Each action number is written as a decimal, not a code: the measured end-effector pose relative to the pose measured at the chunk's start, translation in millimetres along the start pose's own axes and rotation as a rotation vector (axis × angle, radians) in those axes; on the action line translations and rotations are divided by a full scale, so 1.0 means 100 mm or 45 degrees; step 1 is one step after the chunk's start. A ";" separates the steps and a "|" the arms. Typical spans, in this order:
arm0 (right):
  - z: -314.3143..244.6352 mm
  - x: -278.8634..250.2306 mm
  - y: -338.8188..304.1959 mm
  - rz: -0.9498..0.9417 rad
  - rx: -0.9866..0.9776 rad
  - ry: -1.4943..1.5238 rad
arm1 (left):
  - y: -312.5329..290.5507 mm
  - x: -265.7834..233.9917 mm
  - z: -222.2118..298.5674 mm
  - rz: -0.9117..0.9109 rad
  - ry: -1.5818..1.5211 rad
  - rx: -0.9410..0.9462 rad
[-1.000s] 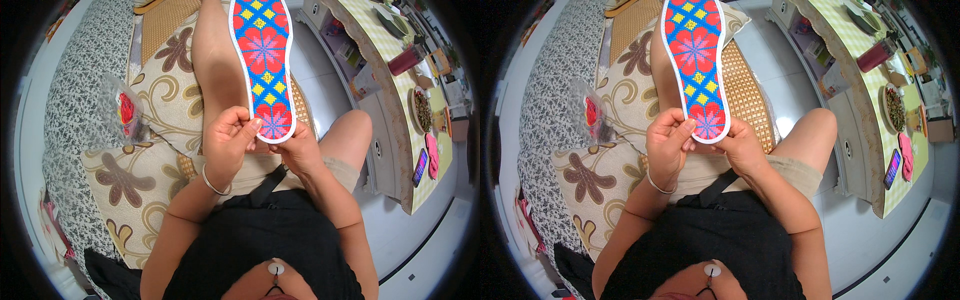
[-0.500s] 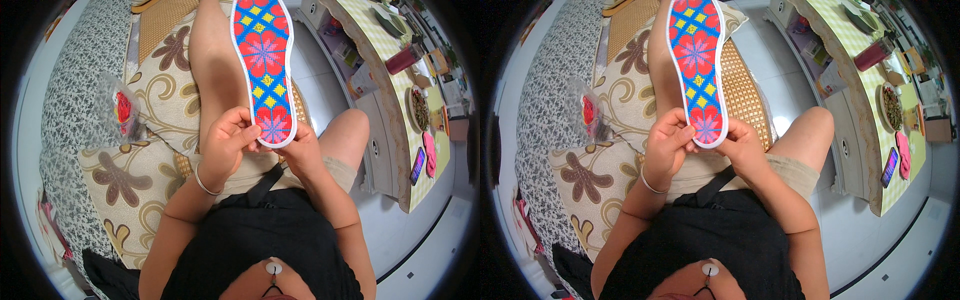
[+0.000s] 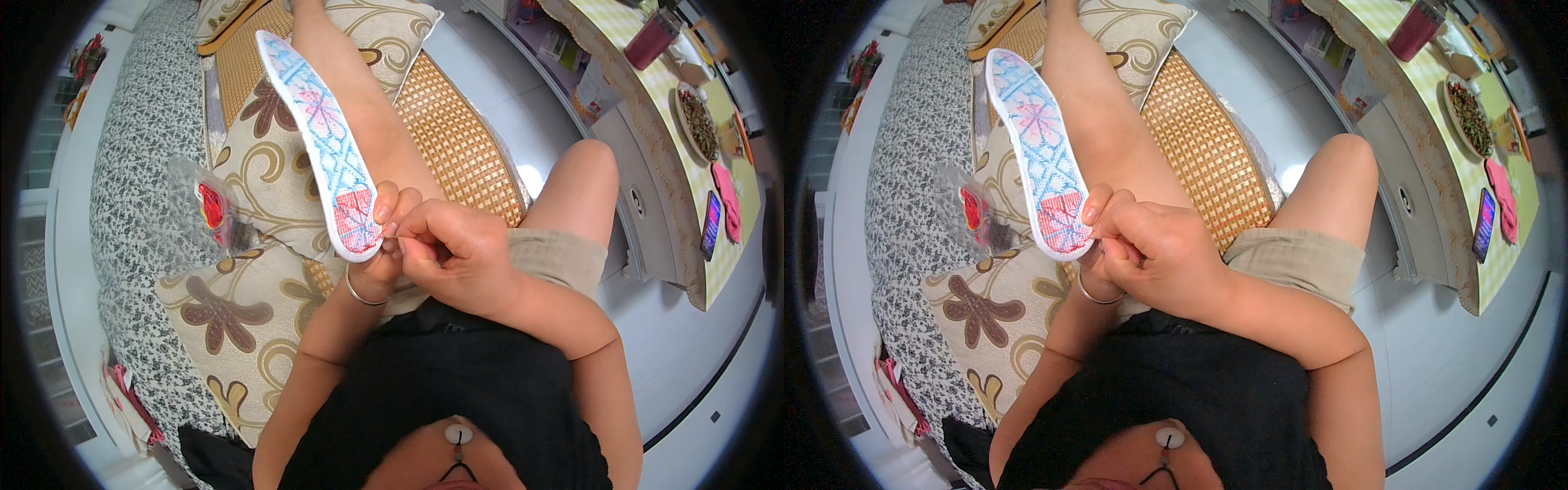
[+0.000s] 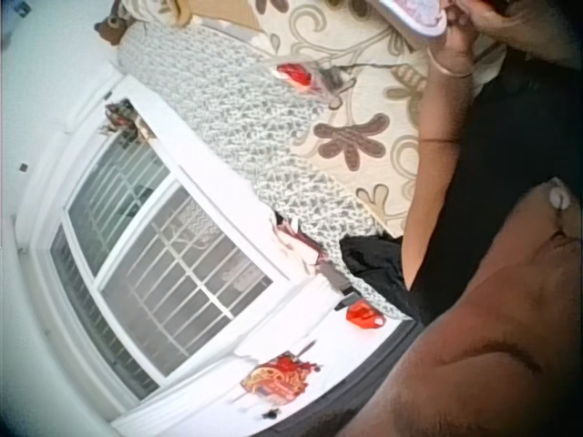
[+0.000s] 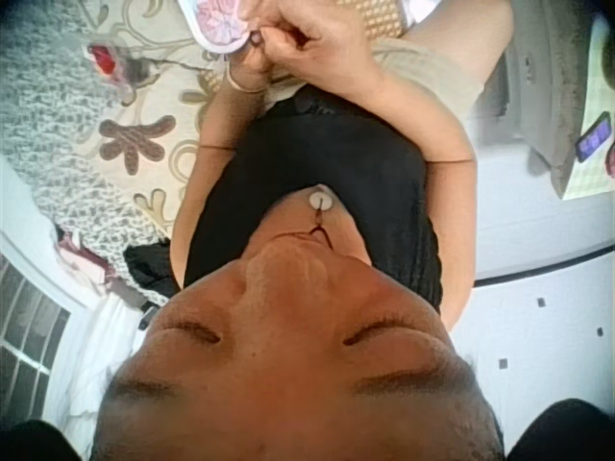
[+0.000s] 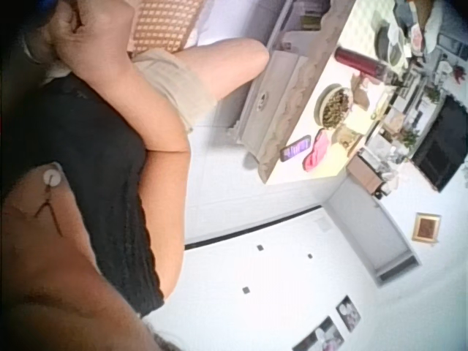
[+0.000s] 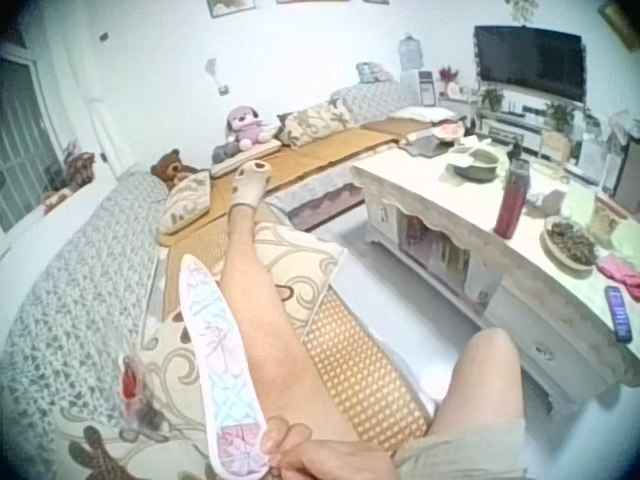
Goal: The person is sewing a decorative pattern onto an insole by hand using a needle and red thread.
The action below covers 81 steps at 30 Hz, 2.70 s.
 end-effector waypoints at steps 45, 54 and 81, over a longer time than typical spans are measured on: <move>0.50 -0.19 -0.16 -0.029 0.945 0.783 | -0.08 0.36 0.12 0.457 1.023 0.299; 0.19 -0.26 0.10 0.012 -0.617 -0.570 | -0.08 0.45 0.11 0.453 1.187 0.523; -0.23 -2.94 0.38 0.995 -0.059 -0.515 | 0.14 0.22 0.75 0.689 1.263 0.840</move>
Point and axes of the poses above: each hand's wrist, its own y-axis towards the middle knuckle, its own x-axis out of the palm, z = x × y, the point moved 1 cm from there along y, towards the middle knuckle, and after that the axes turned 7 degrees about z, right-handed, at the moved point
